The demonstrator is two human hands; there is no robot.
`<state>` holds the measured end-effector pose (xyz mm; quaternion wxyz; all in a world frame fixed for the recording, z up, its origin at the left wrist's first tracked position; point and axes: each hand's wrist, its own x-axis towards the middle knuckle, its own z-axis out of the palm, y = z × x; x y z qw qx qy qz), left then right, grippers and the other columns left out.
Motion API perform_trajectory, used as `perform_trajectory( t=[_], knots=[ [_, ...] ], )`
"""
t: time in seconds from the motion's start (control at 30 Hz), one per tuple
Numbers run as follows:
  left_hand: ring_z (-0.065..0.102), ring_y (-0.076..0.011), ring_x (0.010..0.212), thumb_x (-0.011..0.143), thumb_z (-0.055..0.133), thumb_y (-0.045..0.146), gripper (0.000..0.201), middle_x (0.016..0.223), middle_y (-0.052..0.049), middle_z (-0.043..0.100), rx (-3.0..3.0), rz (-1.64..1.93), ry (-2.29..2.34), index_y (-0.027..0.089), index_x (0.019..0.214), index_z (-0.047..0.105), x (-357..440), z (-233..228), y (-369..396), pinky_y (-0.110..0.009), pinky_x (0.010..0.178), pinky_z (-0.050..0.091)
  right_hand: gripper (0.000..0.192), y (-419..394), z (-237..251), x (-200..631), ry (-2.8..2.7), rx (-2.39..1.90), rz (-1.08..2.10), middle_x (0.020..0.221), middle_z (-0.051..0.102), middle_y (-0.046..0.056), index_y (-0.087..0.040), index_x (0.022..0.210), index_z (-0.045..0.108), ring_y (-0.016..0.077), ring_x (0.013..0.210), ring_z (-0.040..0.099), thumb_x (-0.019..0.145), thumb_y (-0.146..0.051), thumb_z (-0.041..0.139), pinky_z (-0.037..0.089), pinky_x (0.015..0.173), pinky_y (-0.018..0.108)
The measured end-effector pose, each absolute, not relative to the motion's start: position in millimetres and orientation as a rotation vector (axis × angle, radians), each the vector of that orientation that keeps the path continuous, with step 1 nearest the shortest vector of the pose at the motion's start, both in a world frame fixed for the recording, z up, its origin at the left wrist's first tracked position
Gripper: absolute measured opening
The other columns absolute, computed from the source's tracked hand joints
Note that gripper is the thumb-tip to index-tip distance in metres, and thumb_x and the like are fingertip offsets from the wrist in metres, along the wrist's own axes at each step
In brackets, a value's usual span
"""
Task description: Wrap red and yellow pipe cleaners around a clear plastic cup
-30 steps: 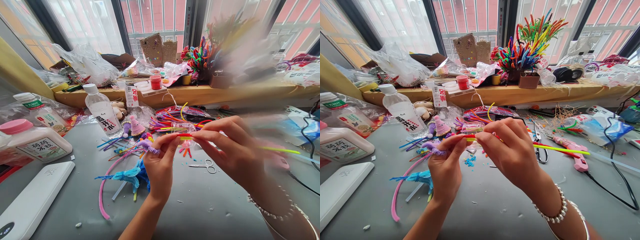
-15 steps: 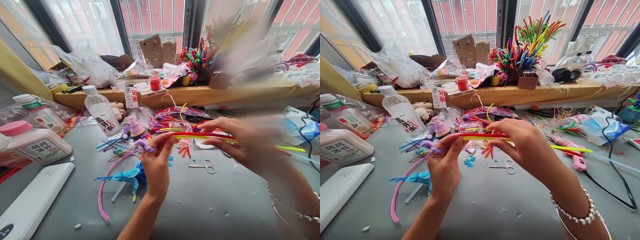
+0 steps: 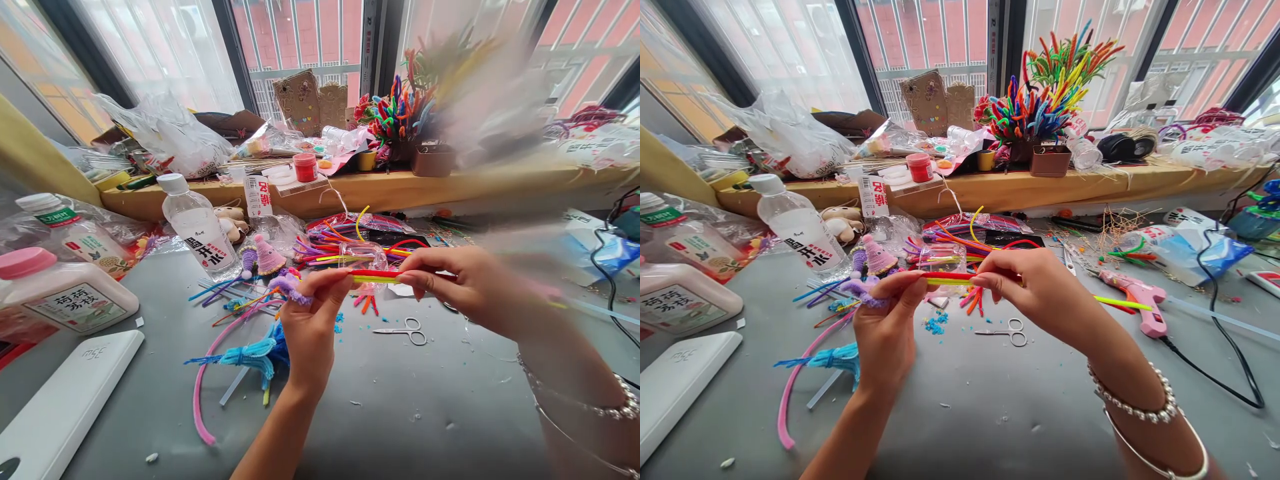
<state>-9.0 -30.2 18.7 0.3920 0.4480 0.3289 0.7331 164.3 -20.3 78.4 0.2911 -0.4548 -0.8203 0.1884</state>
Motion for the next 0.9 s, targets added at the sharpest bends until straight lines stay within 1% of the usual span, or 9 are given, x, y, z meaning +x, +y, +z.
perform_trajectory(
  t=[0.3, 0.37, 0.43, 0.5, 0.57, 0.63, 0.67, 0.8, 0.9],
  knots=[
    [0.064, -0.0098, 0.063, 0.069, 0.065, 0.016, 0.01, 0.068, 0.003, 0.067, 1.151, 1.826, 0.836, 0.023, 0.075, 0.068, -8.4, 18.5, -29.8, -0.019, 0.061, 0.052, 0.026, -18.6, 80.5, 167.2, -2.232, -1.249, 0.53, 0.054, 0.058, -0.004, -0.02, 0.072, 0.061, 0.0075, 0.046, 0.048, 0.083, -0.037, 0.045, 0.032, 0.042, 0.018],
    [0.064, -0.0105, 0.063, 0.069, 0.065, 0.017, 0.009, 0.068, 0.002, 0.067, 1.145, 1.834, 0.863, 0.022, 0.075, 0.068, -8.2, 18.3, -29.5, -0.02, 0.061, 0.052, 0.025, -18.3, 79.2, 167.8, -2.273, -1.235, 0.496, 0.058, 0.06, -0.003, -0.021, 0.08, 0.06, 0.0089, 0.05, 0.052, 0.085, -0.037, 0.042, 0.037, 0.046, 0.019],
    [0.064, -0.011, 0.064, 0.068, 0.066, 0.018, 0.008, 0.068, 0.002, 0.067, 1.147, 1.852, 0.898, 0.021, 0.075, 0.068, -7.8, 17.6, -28.9, -0.021, 0.062, 0.052, 0.027, -18.1, 76.1, 167.5, -2.305, -1.237, 0.417, 0.071, 0.065, 0.0, -0.021, 0.096, 0.057, 0.0116, 0.06, 0.058, 0.086, -0.039, 0.039, 0.043, 0.053, 0.021],
    [0.064, -0.011, 0.064, 0.068, 0.065, 0.017, 0.009, 0.07, 0.002, 0.067, 1.161, 1.867, 0.914, 0.021, 0.076, 0.068, -7.3, 16.5, -28.3, -0.021, 0.062, 0.052, 0.039, -18.2, 71.4, 165.2, -2.309, -1.254, 0.295, 0.089, 0.067, 0.004, -0.02, 0.113, 0.049, 0.0152, 0.073, 0.062, 0.083, -0.045, 0.043, 0.046, 0.061, 0.024],
    [0.063, -0.0104, 0.064, 0.068, 0.065, 0.017, 0.01, 0.071, 0.002, 0.067, 1.177, 1.871, 0.916, 0.021, 0.076, 0.067, -6.9, 15.0, -28.1, -0.021, 0.063, 0.051, 0.061, -18.3, 66.3, 160.7, -2.305, -1.277, 0.156, 0.099, 0.065, 0.008, -0.018, 0.123, 0.04, 0.0191, 0.08, 0.062, 0.075, -0.054, 0.05, 0.047, 0.063, 0.027],
    [0.063, -0.0095, 0.065, 0.068, 0.065, 0.016, 0.011, 0.072, 0.003, 0.067, 1.188, 1.86, 0.91, 0.022, 0.077, 0.067, -6.6, 13.8, -28.2, -0.02, 0.064, 0.051, 0.079, -18.4, 61.6, 154.7, -2.306, -1.305, 0.014, 0.095, 0.065, 0.009, -0.015, 0.13, 0.033, 0.0217, 0.077, 0.063, 0.068, -0.059, 0.055, 0.048, 0.059, 0.029],
    [0.063, -0.0092, 0.066, 0.069, 0.065, 0.016, 0.011, 0.073, 0.003, 0.067, 1.191, 1.851, 0.903, 0.023, 0.077, 0.067, -6.4, 13.4, -28.4, -0.019, 0.065, 0.051, 0.082, -18.3, 59.6, 151.8, -2.312, -1.315, -0.053, 0.091, 0.066, 0.009, -0.014, 0.131, 0.031, 0.0219, 0.073, 0.063, 0.067, -0.059, 0.055, 0.047, 0.056, 0.029],
    [0.063, -0.009, 0.073, 0.069, 0.065, 0.017, 0.015, 0.077, 0.002, 0.067, 1.176, 1.791, 0.87, 0.023, 0.083, 0.066, -5.9, 13.7, -28.6, -0.018, 0.068, 0.05, 0.065, -17.9, 54.5, 144.0, -2.331, -1.274, -0.252, 0.081, 0.066, 0.006, -0.014, 0.127, 0.038, 0.0191, 0.063, 0.062, 0.075, -0.05, 0.052, 0.044, 0.05, 0.027],
    [0.062, -0.0082, 0.071, 0.068, 0.066, 0.018, 0.025, 0.075, 0.004, 0.066, 1.134, 1.747, 0.863, 0.025, 0.091, 0.063, -5.5, 14.9, -28.2, -0.018, 0.067, 0.049, 0.058, -17.8, 53.6, 143.2, -2.305, -1.269, -0.296, 0.076, 0.066, 0.005, -0.014, 0.122, 0.043, 0.0181, 0.06, 0.061, 0.076, -0.047, 0.052, 0.042, 0.048, 0.025]
  ],
)
